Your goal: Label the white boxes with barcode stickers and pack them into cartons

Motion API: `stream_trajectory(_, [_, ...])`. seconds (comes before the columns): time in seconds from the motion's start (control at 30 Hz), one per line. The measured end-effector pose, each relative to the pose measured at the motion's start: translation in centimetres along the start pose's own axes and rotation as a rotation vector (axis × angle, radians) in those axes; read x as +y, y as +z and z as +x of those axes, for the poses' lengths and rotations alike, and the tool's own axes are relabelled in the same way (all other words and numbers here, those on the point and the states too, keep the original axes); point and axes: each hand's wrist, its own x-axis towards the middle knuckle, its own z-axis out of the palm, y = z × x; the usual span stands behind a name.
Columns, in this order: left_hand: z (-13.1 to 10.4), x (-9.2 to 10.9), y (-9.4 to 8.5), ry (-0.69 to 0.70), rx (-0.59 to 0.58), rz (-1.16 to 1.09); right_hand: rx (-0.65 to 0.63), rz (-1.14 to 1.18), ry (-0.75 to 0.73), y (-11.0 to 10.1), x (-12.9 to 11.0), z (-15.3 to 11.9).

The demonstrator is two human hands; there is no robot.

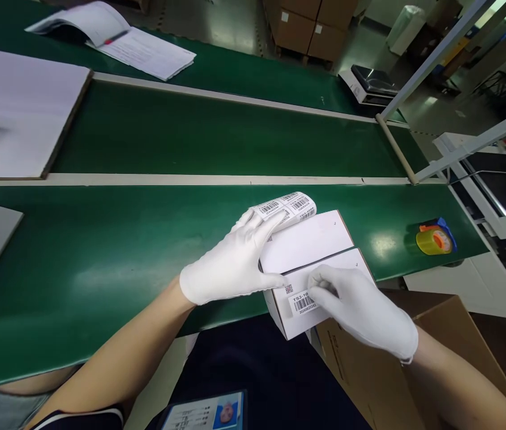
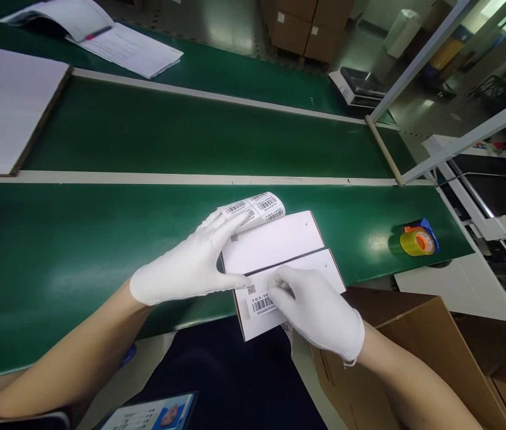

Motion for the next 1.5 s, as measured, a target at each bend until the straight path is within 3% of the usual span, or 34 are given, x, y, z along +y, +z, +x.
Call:
stream_trajectory(0.17, [-0.02, -0.15, -0.09, 0.012, -0.033, -0.032, 0.073, -0.154, -0.039, 0.57, 0.12, -0.15])
stream_trajectory(0.33, [-0.1, -0.43, 0.05, 0.001, -0.048, -0.033, 0.103, -0.166, -0.061, 0.7, 0.29, -0.02])
stream_trajectory(1.5, [0.07, -0.31, 0.03, 0.013, -0.055, 0.004, 0.14, -0.314, -0.098, 1.03, 0.38, 0.53])
